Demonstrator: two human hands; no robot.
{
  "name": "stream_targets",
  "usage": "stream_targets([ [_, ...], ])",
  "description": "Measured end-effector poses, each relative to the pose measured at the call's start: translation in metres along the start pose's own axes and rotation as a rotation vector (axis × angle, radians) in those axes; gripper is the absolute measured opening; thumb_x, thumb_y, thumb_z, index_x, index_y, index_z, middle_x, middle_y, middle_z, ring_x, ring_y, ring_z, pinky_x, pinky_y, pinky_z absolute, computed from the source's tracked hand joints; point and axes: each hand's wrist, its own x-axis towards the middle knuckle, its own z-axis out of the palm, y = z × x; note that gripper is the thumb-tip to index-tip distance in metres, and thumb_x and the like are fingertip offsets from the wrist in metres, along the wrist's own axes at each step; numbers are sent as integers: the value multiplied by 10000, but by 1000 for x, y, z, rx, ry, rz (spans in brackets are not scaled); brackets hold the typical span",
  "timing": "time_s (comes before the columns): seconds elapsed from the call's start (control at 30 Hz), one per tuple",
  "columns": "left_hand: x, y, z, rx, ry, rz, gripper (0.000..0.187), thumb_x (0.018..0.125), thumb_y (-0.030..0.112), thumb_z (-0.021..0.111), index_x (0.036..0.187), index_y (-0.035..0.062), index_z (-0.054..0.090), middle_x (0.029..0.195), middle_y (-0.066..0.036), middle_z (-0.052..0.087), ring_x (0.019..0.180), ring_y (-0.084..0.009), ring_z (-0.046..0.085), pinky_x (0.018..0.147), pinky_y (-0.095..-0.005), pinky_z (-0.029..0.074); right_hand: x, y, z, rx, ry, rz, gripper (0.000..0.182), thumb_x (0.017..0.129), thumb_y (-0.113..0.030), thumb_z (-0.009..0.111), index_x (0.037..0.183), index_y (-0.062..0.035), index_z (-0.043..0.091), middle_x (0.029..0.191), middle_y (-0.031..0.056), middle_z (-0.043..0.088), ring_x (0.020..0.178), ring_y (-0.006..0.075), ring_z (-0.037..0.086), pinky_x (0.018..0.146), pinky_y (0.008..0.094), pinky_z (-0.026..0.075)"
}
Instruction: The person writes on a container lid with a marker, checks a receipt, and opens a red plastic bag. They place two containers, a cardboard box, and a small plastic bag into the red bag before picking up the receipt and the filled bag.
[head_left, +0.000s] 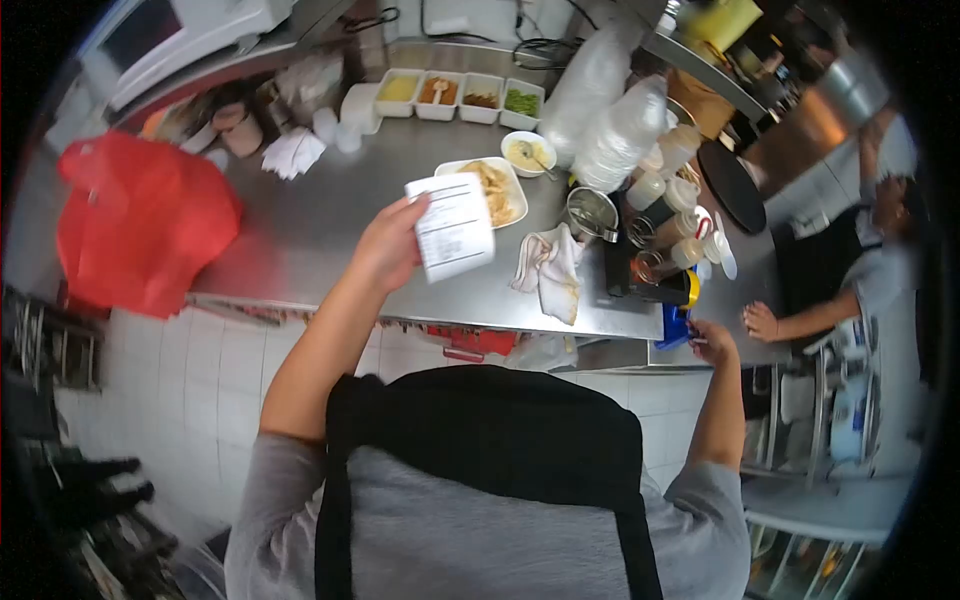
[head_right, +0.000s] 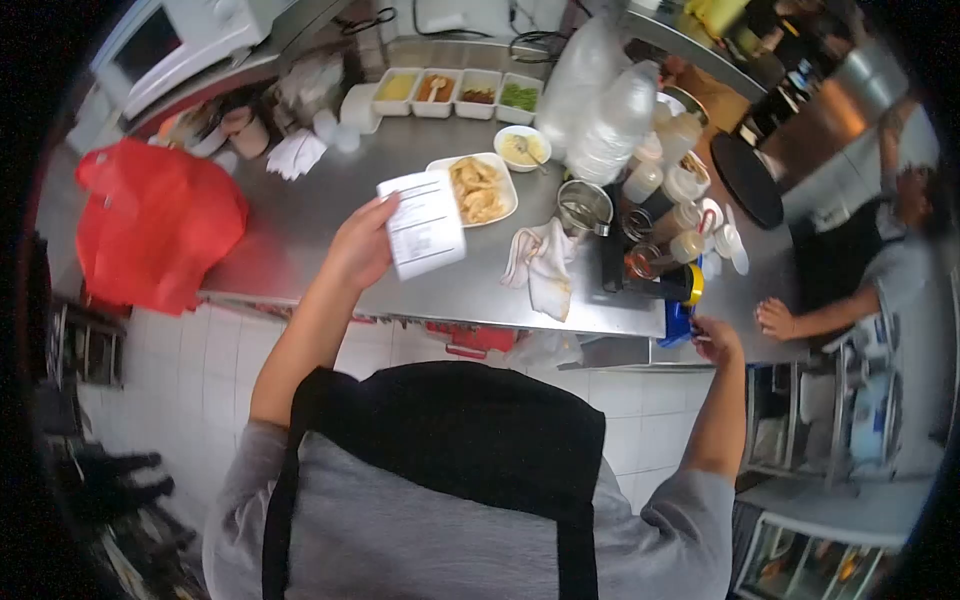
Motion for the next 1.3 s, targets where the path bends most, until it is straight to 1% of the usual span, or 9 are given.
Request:
stream_targets([
  [0.33, -1, -25, 63, 60, -17, 6, 327, 922, 270, 506, 1142, 28, 521, 1051, -90, 627, 900, -170, 640, 761, -328, 529, -21, 59, -5, 558, -280, -415, 112, 830, -81, 627, 893, 3, 589, 877, 70, 626, 841, 229, 615, 858, 359, 492],
  [0.47, -5, -27, 73, 108, -22, 5, 340, 928, 258, 500, 1157, 7, 510, 1057, -104, 626, 918, -177, 639, 792, -329, 530, -10, 79, 14, 378, -7, -473, 56, 838, -75, 620, 865, -29, 606, 809, 45, 631, 808, 167, 613, 782, 288, 470],
  [0.6, -7, -32, 74, 106, -29, 74, 290, 909, 237, 536, 1094, 18, 576, 969, -81, 657, 832, -147, 647, 732, -302, 531, 19, 111, 15, -644, 419, -817, 76, 837, -83, 618, 849, -8, 605, 747, 59, 630, 691, 120, 574, 654, 282, 464],
  [0.63, -9, -32, 72, 117, -18, 94, 278, 907, 220, 540, 1085, 10, 583, 961, -80, 659, 824, -145, 646, 733, -297, 528, 2, 118, 30, -586, 495, -1007, 76, 814, -80, 593, 804, -9, 616, 771, 174, 635, 704, 310, 623, 647, 364, 491],
  [0.7, -16, -32, 70, 136, 13, 153, 255, 902, 186, 549, 1066, -4, 597, 945, -79, 662, 807, -142, 644, 733, -288, 522, -24, 106, 59, -449, 495, -812, 88, 832, -78, 579, 807, -4, 618, 872, 165, 656, 804, 280, 635, 740, 357, 490],
  [0.77, -24, -34, 70, 146, 42, 207, 218, 893, 136, 560, 1026, -23, 625, 927, -71, 666, 792, -118, 628, 730, -260, 497, -96, 45, 120, -178, 191, -1069, 106, 847, -71, 564, 852, 8, 635, 1080, 178, 615, 1018, 260, 581, 890, 363, 440],
  [0.97, -57, -36, 61, 138, 57, 242, 214, 897, 126, 554, 1017, -31, 636, 918, -58, 666, 788, -88, 602, 731, -240, 467, -223, -119, 299, 492, -803, -888, 152, 841, -69, 592, 950, 7, 666, 1333, 166, 430, 1242, 245, 391, 1029, 351, 302],
  [1.2, -102, 15, -20, 8, 99, 293, 223, 908, 167, 545, 1060, 18, 610, 953, -54, 654, 832, -118, 620, 751, -286, 493, -231, -159, 469, 26, -493, -1452, 397, 764, -52, 680, 1152, -77, 603, 1200, 121, 476, 1118, 210, 481, 914, 329, 415],
  [1.3, -128, 56, -68, 24, 167, 385, 216, 914, 161, 534, 1053, 14, 611, 958, -46, 646, 862, -111, 600, 788, -271, 466, -279, -171, 532, 287, -721, -1153, 701, 742, 11, 681, 1359, -108, 370, 1163, 143, 473, 1017, 184, 540, 837, 297, 461],
])
